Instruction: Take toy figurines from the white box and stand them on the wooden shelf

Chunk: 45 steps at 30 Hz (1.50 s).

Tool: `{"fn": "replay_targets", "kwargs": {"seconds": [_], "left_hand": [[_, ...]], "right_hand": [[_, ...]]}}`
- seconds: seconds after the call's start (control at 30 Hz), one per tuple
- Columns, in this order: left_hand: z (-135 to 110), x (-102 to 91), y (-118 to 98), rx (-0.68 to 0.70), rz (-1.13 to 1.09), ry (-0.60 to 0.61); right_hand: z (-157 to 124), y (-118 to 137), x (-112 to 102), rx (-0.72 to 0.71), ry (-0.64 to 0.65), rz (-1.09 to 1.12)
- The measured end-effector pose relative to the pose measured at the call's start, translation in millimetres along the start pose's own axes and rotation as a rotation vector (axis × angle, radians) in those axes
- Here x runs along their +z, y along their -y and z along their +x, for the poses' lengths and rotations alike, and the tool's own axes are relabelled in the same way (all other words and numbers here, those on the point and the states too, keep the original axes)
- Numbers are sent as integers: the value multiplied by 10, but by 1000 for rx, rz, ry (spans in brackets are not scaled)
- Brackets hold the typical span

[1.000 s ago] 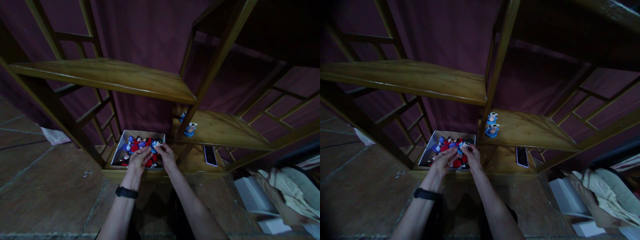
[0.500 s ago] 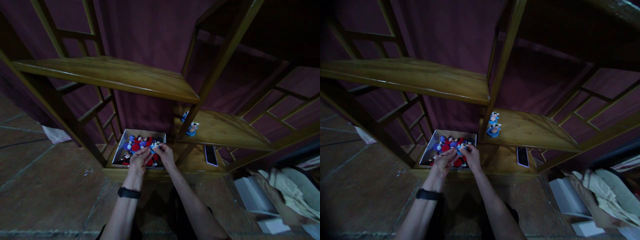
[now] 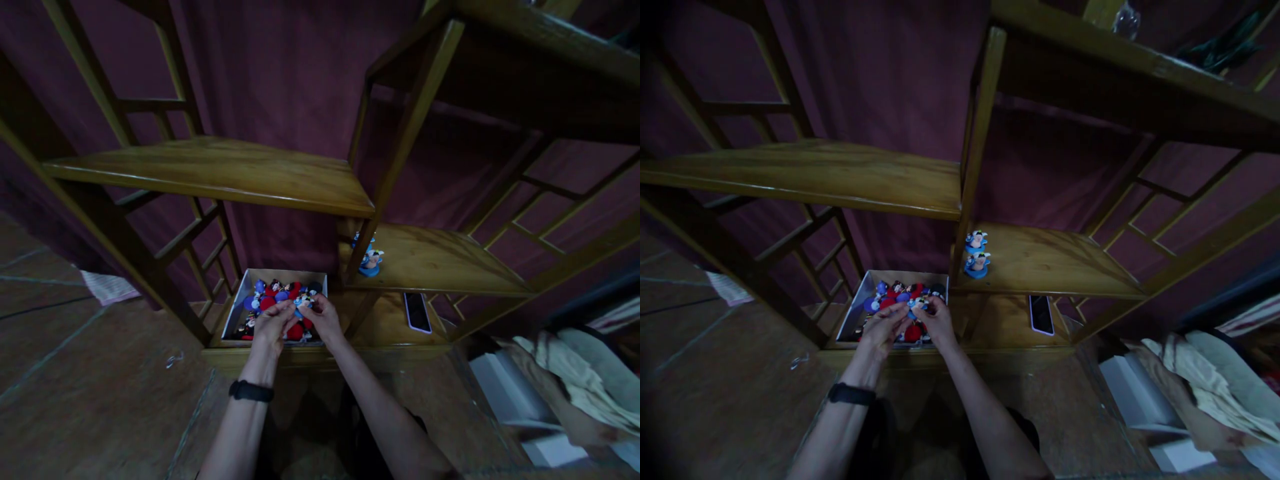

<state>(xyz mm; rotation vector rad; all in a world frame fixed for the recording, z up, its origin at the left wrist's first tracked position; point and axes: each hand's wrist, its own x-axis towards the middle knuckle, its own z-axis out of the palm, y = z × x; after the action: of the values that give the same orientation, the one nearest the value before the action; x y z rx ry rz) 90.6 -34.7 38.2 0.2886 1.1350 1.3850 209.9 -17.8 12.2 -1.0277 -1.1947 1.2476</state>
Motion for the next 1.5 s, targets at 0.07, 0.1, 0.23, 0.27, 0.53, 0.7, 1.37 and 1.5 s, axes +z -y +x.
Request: {"fn": "replay_targets", "kwargs": {"seconds": [0.07, 0.1, 0.23, 0.27, 0.53, 0.7, 1.37, 1.5], "left_hand": [[18, 1, 2, 7, -26, 17], [29, 2, 9, -3, -46, 26], [73, 23, 54, -57, -101, 36], [78, 30, 62, -59, -100, 40], [30, 68, 4, -80, 15, 228], [25, 62, 19, -28, 50, 220], [-195, -72, 154, -59, 49, 175], [-415, -73, 298, -97, 124, 223]], "right_hand": [[3, 27, -11, 6, -5, 32], [9, 36, -23, 13, -14, 51], [53, 12, -101, 81, -32, 95], [67, -6, -120, 98, -28, 87], [132, -66, -227, 96, -29, -12], [105, 13, -245, 103, 53, 8], [-296, 147, -209, 209, 6, 225], [-594, 185, -368, 203, -10, 282]]}}
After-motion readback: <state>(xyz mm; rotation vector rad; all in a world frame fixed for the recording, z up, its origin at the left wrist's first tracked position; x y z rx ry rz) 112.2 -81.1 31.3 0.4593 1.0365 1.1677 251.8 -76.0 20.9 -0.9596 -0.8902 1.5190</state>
